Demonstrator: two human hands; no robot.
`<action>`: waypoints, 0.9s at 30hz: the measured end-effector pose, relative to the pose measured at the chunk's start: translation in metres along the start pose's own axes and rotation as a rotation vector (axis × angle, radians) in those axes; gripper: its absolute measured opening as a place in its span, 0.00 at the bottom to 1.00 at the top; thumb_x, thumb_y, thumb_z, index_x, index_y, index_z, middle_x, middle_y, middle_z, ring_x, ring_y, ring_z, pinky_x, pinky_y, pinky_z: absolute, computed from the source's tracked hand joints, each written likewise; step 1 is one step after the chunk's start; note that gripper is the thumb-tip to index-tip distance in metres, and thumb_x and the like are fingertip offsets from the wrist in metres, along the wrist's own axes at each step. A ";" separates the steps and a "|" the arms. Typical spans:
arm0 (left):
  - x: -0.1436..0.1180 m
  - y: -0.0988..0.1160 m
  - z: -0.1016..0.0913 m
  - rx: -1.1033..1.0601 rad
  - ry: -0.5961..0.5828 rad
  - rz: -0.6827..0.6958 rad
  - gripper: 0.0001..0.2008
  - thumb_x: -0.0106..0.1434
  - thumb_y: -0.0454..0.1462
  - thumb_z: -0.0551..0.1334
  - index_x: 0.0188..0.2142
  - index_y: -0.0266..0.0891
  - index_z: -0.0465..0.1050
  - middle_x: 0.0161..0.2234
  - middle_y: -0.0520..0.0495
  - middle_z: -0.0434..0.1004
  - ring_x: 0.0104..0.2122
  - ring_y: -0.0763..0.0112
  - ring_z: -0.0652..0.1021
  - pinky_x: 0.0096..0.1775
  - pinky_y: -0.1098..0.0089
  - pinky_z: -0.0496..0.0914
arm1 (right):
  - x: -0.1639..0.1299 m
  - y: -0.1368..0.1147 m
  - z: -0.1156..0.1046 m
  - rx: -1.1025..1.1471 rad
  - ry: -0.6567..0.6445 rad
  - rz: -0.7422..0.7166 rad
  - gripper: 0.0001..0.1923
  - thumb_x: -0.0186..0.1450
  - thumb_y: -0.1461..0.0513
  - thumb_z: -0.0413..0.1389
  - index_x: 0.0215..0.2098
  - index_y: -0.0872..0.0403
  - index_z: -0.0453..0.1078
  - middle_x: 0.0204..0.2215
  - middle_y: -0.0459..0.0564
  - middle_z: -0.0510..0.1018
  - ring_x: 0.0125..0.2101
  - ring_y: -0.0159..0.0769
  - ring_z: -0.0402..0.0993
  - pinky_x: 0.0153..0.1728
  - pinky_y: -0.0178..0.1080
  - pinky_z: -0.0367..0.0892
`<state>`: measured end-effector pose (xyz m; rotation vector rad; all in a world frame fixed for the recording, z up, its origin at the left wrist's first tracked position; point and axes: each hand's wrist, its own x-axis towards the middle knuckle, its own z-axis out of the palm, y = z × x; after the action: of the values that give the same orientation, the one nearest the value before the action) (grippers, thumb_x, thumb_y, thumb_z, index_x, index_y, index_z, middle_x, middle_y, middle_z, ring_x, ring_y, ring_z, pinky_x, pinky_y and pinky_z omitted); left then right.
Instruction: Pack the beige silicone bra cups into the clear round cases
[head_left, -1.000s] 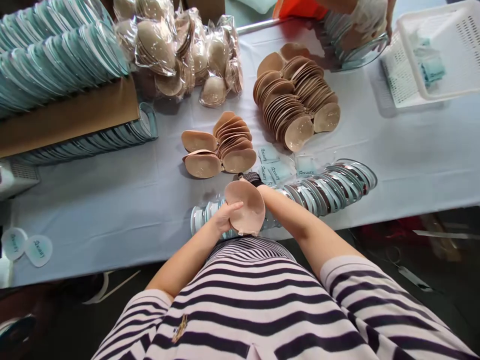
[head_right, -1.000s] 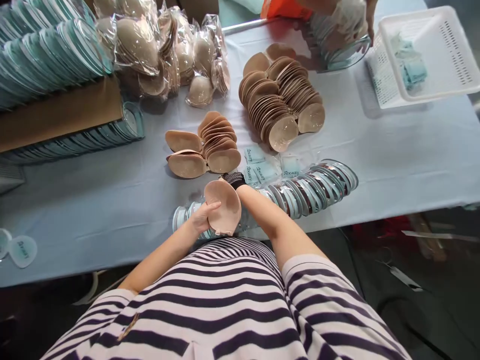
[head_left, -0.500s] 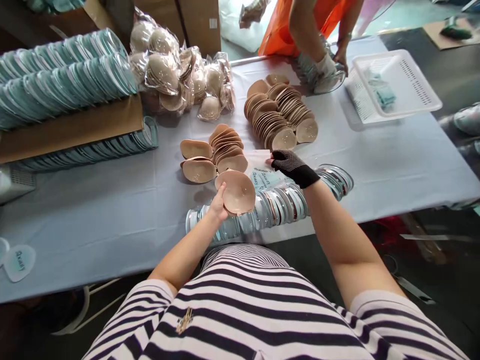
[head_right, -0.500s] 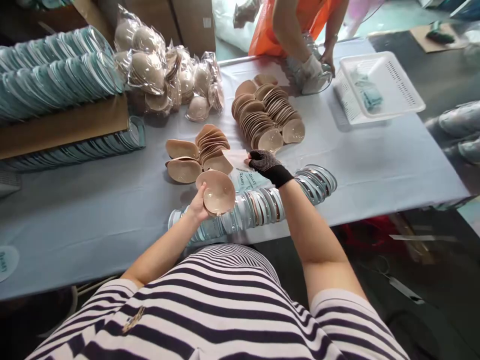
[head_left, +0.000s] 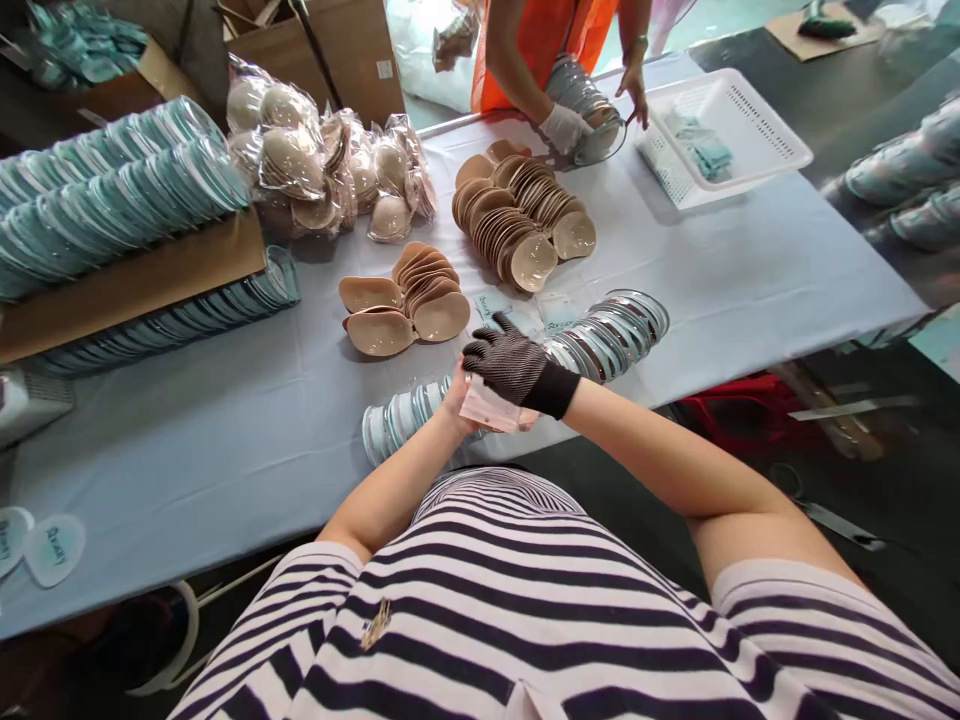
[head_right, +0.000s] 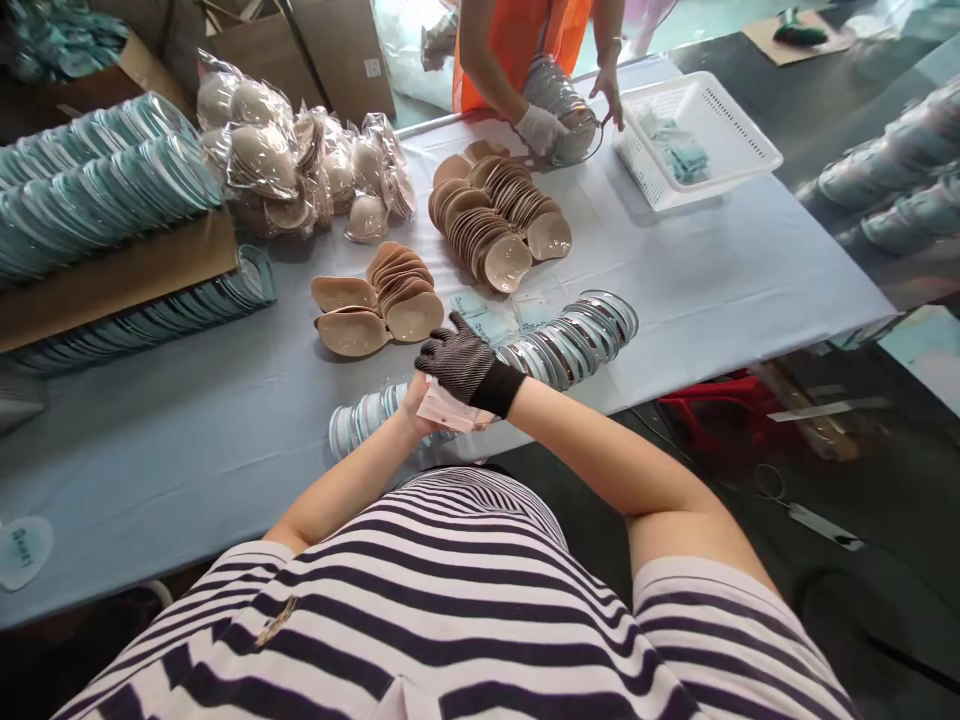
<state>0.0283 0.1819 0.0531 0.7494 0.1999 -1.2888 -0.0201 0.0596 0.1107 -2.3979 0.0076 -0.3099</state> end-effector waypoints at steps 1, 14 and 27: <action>-0.003 0.000 0.001 -0.040 -0.047 -0.014 0.41 0.55 0.65 0.58 0.53 0.35 0.73 0.50 0.35 0.79 0.53 0.44 0.76 0.54 0.47 0.68 | -0.012 0.010 -0.002 0.062 0.054 0.033 0.18 0.62 0.54 0.60 0.48 0.53 0.74 0.44 0.56 0.80 0.50 0.47 0.73 0.55 0.48 0.64; -0.003 -0.026 0.030 -0.131 0.262 0.053 0.17 0.62 0.46 0.65 0.44 0.36 0.75 0.41 0.38 0.82 0.44 0.51 0.80 0.43 0.54 0.76 | -0.106 0.024 0.057 0.826 0.364 0.486 0.35 0.53 0.41 0.61 0.54 0.48 0.68 0.50 0.57 0.77 0.53 0.51 0.73 0.58 0.57 0.67; -0.012 -0.019 0.043 0.210 0.199 0.634 0.18 0.59 0.46 0.67 0.46 0.42 0.73 0.40 0.48 0.81 0.45 0.62 0.79 0.50 0.62 0.71 | -0.110 0.028 0.022 0.694 0.461 0.787 0.21 0.56 0.50 0.60 0.45 0.50 0.73 0.48 0.54 0.80 0.52 0.50 0.73 0.57 0.54 0.66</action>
<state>-0.0041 0.1640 0.0847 1.0210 -0.0198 -0.6360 -0.1199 0.0627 0.0519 -1.4467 0.8773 -0.3921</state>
